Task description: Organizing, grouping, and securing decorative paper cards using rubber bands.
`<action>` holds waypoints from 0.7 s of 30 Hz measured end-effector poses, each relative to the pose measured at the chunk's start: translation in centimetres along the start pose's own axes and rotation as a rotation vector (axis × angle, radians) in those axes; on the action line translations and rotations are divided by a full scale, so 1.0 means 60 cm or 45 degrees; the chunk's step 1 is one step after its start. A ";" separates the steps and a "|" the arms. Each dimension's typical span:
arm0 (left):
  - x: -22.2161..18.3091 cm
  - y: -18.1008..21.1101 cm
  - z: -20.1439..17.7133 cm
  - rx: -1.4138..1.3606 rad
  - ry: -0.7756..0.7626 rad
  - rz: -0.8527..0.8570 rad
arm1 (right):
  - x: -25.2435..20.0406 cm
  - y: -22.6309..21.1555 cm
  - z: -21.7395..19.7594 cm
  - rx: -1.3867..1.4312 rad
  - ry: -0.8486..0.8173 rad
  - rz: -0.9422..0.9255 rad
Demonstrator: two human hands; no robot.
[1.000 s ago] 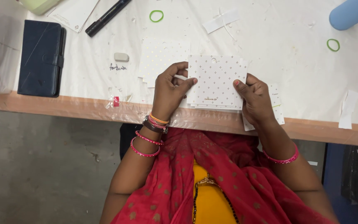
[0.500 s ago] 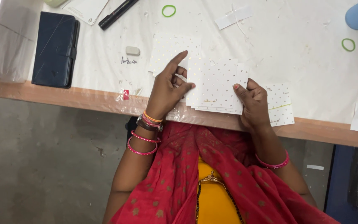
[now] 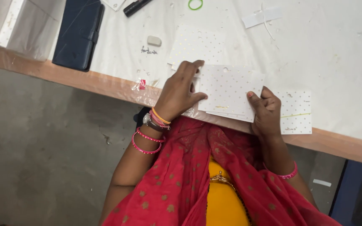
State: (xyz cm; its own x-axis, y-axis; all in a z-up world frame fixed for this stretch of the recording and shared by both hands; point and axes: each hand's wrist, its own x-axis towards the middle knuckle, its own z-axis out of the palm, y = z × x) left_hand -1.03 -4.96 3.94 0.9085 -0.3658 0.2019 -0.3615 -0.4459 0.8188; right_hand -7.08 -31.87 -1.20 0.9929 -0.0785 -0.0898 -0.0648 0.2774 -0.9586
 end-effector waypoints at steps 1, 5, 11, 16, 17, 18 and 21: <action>-0.001 0.006 -0.001 -0.003 -0.010 0.004 | -0.001 -0.004 0.006 0.000 0.011 -0.001; 0.004 0.023 -0.003 0.188 0.109 0.084 | 0.000 -0.003 0.010 0.075 0.028 0.036; 0.004 -0.037 0.006 -0.171 0.144 -0.149 | 0.002 0.005 0.005 0.162 -0.007 0.071; -0.003 -0.051 -0.029 -0.952 0.059 -0.300 | 0.005 0.006 0.001 0.166 0.012 0.038; -0.005 -0.042 -0.041 -1.025 0.028 -0.334 | 0.006 0.007 -0.001 0.148 0.013 0.030; -0.006 -0.032 -0.052 -1.101 -0.002 -0.368 | 0.007 0.008 -0.004 0.127 0.014 0.023; -0.035 -0.053 -0.090 -1.028 0.000 -0.280 | 0.010 0.007 -0.008 0.149 0.049 -0.064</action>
State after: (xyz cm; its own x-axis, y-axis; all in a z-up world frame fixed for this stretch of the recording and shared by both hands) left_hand -0.65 1.62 3.83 0.9407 -0.3390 -0.0072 0.0849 0.2149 0.9729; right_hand -6.57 -32.24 -1.80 0.9899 -0.1311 -0.0547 -0.0005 0.3820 -0.9241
